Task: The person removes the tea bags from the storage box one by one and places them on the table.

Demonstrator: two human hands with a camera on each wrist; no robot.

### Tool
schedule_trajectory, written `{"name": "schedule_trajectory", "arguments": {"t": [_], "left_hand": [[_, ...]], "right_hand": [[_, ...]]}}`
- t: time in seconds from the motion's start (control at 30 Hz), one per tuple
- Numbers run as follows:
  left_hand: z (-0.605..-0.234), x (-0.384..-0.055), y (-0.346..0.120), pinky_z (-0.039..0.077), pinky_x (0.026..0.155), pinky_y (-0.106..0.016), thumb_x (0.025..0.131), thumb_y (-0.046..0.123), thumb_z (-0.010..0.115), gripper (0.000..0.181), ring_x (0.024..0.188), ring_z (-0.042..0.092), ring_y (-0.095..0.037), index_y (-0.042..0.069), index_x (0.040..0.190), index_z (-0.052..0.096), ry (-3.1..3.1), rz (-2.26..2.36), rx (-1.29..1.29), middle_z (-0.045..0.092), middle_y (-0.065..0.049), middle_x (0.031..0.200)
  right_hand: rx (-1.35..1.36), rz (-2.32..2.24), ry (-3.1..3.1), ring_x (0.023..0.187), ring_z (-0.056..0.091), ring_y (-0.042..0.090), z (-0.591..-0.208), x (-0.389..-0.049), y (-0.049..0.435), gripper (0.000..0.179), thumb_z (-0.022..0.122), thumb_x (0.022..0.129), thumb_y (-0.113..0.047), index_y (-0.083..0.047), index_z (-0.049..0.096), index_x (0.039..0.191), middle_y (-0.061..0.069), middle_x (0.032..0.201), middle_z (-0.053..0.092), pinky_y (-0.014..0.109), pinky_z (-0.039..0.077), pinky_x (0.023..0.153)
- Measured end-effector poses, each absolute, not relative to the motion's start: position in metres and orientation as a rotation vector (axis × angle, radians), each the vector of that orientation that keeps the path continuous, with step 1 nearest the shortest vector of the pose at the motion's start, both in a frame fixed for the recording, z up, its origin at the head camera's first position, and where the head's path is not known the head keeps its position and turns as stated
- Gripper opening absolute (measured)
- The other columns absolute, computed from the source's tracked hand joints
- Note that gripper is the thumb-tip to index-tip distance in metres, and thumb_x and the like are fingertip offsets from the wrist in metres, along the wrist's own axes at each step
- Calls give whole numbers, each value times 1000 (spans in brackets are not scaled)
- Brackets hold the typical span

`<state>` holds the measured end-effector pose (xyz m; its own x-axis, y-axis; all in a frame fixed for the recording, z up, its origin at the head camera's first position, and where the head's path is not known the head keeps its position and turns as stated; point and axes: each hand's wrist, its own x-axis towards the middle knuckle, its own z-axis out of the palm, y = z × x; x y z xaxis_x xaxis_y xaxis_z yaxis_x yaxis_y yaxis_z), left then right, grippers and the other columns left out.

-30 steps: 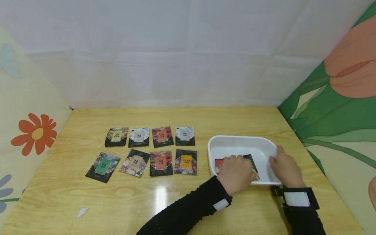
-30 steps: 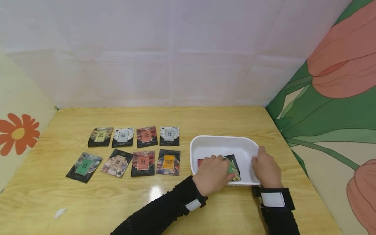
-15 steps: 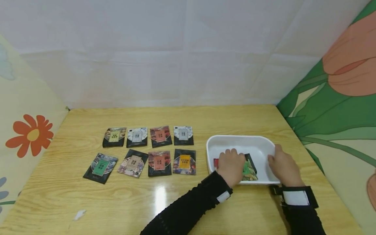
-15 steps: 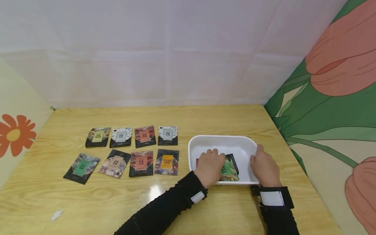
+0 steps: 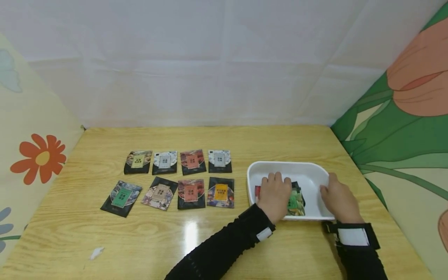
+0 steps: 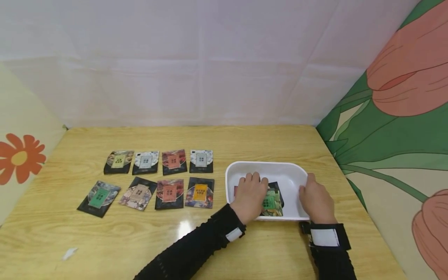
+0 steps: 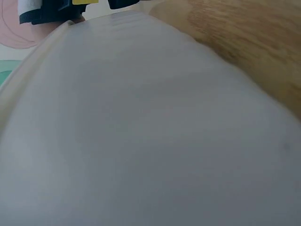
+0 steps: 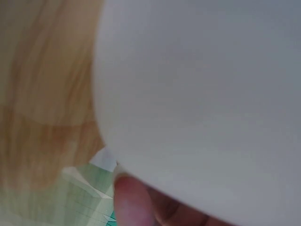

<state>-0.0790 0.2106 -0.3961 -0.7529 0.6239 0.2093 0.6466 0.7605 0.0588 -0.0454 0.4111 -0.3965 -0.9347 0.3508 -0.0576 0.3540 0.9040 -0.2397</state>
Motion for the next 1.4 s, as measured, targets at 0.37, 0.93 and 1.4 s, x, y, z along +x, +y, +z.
{"name": "schedule_trajectory", "arguments": {"t": [0.37, 0.93, 1.4], "left_hand": [[-389, -103, 181, 39, 54, -21, 85, 26, 72, 22, 70, 56, -1, 23, 106, 69, -3021, -830, -1138, 65, 12, 88], [-353, -89, 111, 33, 51, -19, 95, 27, 59, 37, 56, 46, -5, 16, 130, 54, -2880, -1213, -1170, 55, 9, 78], [-353, -85, 22, 38, 55, -23, 93, 22, 62, 53, 61, 53, -8, 16, 143, 44, -2924, -1101, -887, 64, 1, 84]], "right_hand": [[486, -382, 3080, 92, 59, 53, -399, -52, 407, 51, 48, 95, -9, 21, 30, 133, 46, 108, 50, 54, 46, 68], [445, -378, 3061, 88, 60, 51, -400, -60, 406, 52, 46, 95, -9, 22, 29, 133, 46, 108, 50, 51, 46, 65], [565, -417, 2968, 99, 54, 56, -396, -53, 417, 57, 44, 96, -12, 22, 23, 137, 48, 117, 43, 56, 46, 72]]}}
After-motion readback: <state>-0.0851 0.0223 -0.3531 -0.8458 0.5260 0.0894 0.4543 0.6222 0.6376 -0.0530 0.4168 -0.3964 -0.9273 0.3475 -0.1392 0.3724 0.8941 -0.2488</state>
